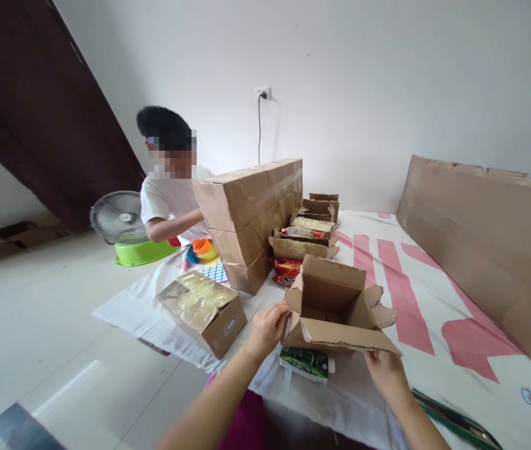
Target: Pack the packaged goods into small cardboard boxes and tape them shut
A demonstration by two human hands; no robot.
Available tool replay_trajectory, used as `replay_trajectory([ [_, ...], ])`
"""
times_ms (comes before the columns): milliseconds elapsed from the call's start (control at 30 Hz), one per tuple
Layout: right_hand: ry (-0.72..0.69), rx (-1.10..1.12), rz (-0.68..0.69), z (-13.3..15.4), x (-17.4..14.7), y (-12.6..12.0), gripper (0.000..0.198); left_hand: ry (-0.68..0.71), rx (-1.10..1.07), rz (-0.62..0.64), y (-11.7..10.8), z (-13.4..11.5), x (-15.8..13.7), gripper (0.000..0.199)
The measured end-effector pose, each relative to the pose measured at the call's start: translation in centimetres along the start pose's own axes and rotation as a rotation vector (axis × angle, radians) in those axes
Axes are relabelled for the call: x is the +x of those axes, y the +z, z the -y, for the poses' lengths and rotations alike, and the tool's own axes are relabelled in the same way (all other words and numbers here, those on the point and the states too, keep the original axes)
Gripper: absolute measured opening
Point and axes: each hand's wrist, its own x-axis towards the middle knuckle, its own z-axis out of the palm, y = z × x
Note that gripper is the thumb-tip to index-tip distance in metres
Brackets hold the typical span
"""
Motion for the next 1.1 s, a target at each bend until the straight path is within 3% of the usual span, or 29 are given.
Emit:
replay_trajectory([
  [433, 0.052, 0.011, 0.013, 0.9, -0.2, -0.2, 0.038, -0.071, -0.065, 0.013, -0.2, 0.3, -0.5, 0.022],
  [600, 0.04, -0.044, -0.005, 1.7, -0.1, -0.5, 0.044, -0.166, -0.146, -0.018, 0.4, 0.7, -0.6, 0.017],
  [733, -0.024, -0.057, 0.005, 2.7, 0.0, -0.6, 0.045, -0.341, -0.219, -0.13, 1.5, 1.8, -0.5, 0.012],
  [900, -0.036, -0.075, -0.006, 5.9, 0.4, 1.4, 0.031, -0.57, -0.318, -0.42, 2.2, 3.4, -1.1, 0.014],
  [1000, -0.068, -0.085, 0.015, 7.7, 1.2, 3.3, 0.022, -0.632, -0.36, -0.568, 1.5, 3.1, -2.4, 0.011],
  [1100, -0.082, -0.045, 0.028, 8.4, 1.6, 4.8, 0.019, -0.639, -0.433, -0.587, 0.5, 1.7, -3.8, 0.015],
])
